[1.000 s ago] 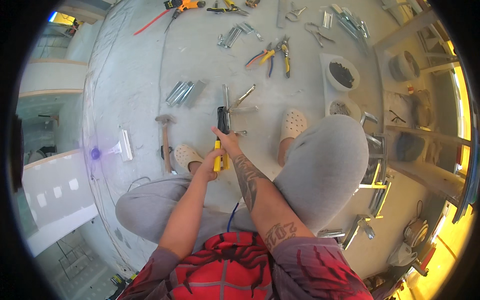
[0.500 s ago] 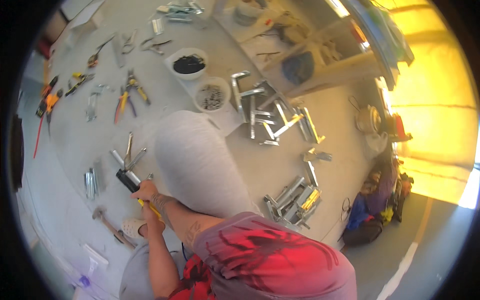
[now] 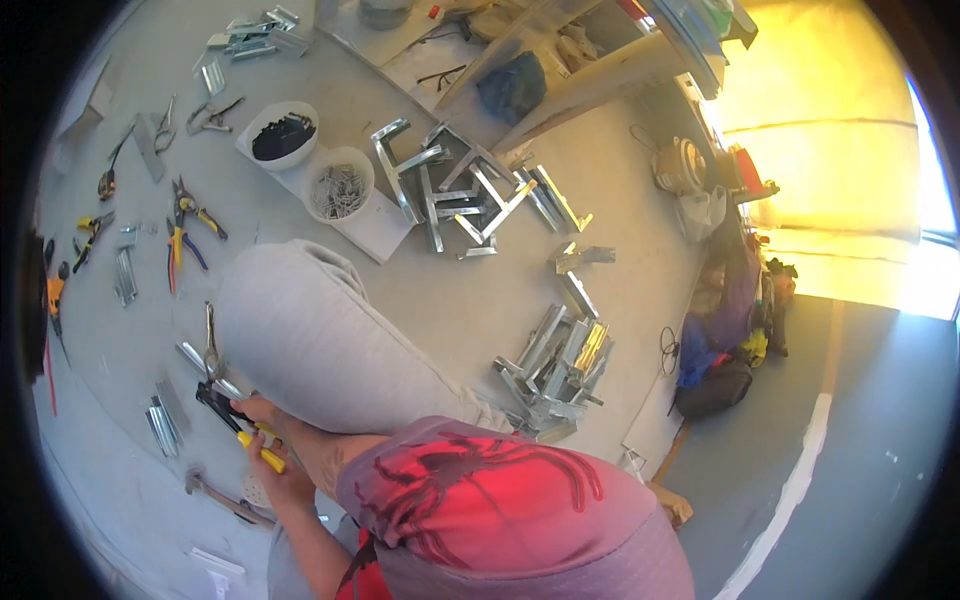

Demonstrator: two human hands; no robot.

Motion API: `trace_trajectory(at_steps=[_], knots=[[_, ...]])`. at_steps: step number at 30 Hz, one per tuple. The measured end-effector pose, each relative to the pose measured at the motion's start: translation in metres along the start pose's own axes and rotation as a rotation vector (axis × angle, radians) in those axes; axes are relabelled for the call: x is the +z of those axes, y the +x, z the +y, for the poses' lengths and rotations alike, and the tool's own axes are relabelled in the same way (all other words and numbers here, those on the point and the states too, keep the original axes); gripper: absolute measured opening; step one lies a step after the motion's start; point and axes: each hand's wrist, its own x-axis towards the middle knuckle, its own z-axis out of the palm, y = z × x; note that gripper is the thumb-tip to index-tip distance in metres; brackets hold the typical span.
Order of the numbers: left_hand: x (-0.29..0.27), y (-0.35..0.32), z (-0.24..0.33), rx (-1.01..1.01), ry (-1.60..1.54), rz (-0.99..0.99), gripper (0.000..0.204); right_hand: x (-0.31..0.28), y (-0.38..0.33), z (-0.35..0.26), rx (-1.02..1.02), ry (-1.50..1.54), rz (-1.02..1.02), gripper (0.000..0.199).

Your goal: Assemble metal frame components using clamps, a drill, and a rivet tool.

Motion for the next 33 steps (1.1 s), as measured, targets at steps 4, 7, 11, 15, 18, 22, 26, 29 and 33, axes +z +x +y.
trace_trajectory(at_steps=[4, 7, 11, 15, 18, 22, 26, 29, 33], knots=[[-0.022, 0.032, -0.024, 0.141, -0.123, -0.093, 0.052, 0.0, -0.022, -0.021, 0.071, -0.117, -0.04, 0.068], [-0.029, 0.055, -0.035, 0.015, -0.367, -0.145, 0.061, 0.0, -0.023, -0.028, 0.076, -0.302, -0.002, 0.065], [-0.019, 0.054, -0.048, 0.843, 0.793, -0.04, 0.061, -0.013, -0.008, -0.01, 0.012, -0.217, -0.035, 0.055], [-0.031, 0.03, 0.008, 0.392, 0.59, -0.092, 0.056, -0.016, 0.018, 0.025, -0.049, 0.01, 0.054, 0.048], [-0.044, 0.02, 0.037, 0.215, 0.039, 0.104, 0.051, 0.008, 0.032, 0.036, -0.083, -0.084, 0.007, 0.046], [-0.052, 0.051, -0.003, 0.007, -0.175, 0.006, 0.032, 0.011, 0.02, 0.021, -0.026, 0.052, -0.079, 0.039], [-0.072, 0.082, -0.036, 0.136, -0.249, -0.061, 0.039, 0.013, -0.003, -0.01, 0.297, 0.018, -0.173, 0.041], [-0.055, 0.098, -0.037, 0.298, -0.091, 0.009, 0.052, 0.017, -0.012, -0.022, 0.095, 0.003, -0.16, 0.038], [-0.025, 0.086, -0.02, 0.64, 0.065, 0.272, 0.061, 0.011, -0.004, -0.012, 0.146, 0.204, -0.154, 0.033]])
